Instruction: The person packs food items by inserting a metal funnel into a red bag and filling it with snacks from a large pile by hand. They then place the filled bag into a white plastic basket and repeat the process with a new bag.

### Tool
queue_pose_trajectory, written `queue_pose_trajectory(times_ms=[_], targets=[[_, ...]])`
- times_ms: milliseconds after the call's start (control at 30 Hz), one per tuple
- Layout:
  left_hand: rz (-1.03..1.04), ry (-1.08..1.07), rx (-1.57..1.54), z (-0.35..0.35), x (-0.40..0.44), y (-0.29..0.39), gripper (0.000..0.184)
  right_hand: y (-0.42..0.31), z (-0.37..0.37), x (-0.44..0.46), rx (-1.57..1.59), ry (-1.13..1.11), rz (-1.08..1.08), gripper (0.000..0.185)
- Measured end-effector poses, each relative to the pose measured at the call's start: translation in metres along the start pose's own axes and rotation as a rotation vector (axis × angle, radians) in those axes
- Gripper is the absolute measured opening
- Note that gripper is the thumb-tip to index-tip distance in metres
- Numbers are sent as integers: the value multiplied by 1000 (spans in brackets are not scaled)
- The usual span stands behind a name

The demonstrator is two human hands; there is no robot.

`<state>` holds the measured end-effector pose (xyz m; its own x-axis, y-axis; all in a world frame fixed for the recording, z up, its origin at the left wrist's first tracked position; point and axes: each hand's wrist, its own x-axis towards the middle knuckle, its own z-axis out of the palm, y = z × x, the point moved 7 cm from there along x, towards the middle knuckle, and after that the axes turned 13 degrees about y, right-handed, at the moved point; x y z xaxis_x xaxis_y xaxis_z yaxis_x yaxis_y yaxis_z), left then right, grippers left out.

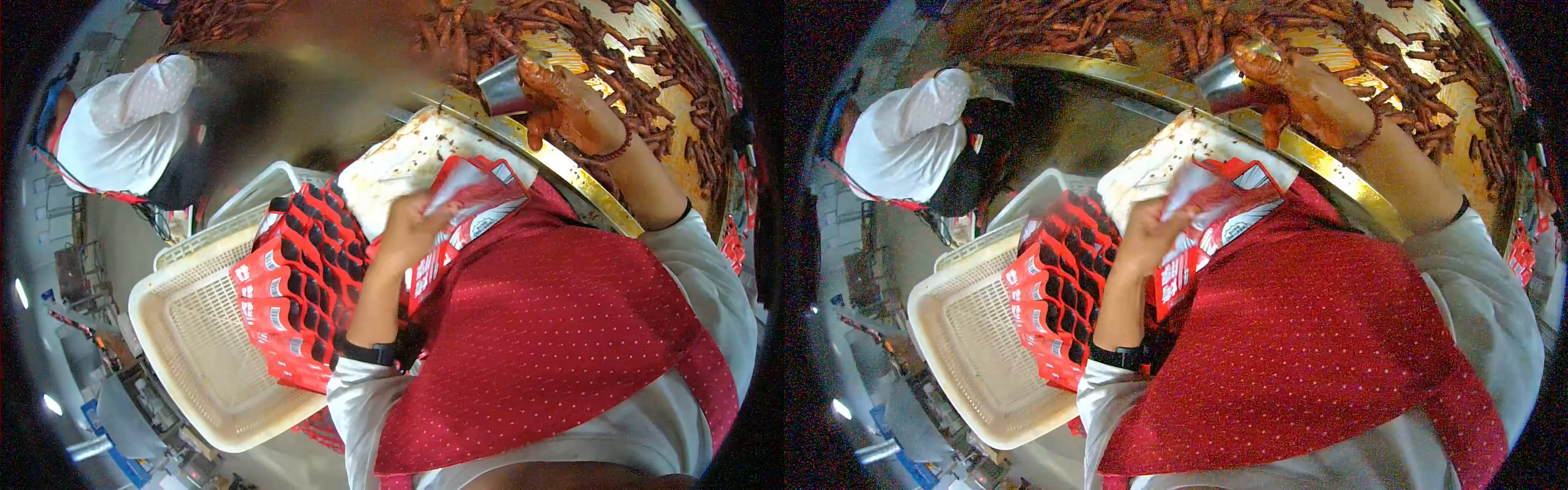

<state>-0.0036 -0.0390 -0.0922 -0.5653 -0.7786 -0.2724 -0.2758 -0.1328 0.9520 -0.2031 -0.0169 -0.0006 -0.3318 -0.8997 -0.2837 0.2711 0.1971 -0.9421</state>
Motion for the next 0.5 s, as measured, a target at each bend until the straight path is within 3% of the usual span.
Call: queue_pose_trajectory(times_ms=[100, 200, 267, 300, 333, 367, 500], targets=[[-9, 202, -252, -24, -4, 25, 10, 17, 7, -2, 113, -113, 103, 39], [80, 240, -279, -28, -7, 45, 12, 18, 17, -10, 168, -188, 238, 41], [146, 220, -205, -23, -10, 54, 12, 13, 24, -17, -236, -268, 127, 38], [151, 222, -161, -17, -10, 59, 15, 12, 23, -21, -470, -419, -23, 42], [160, 217, -121, -10, -10, 63, 19, 12, 28, -26, -702, -405, -91, 46], [177, 132, 0, -3, -7, 63, 28, 8, 33, -29, -839, -514, -411, 52], [-44, -32, -123, 27, -7, 40, 27, -7, 46, -53, -1000, -482, -519, 43]])
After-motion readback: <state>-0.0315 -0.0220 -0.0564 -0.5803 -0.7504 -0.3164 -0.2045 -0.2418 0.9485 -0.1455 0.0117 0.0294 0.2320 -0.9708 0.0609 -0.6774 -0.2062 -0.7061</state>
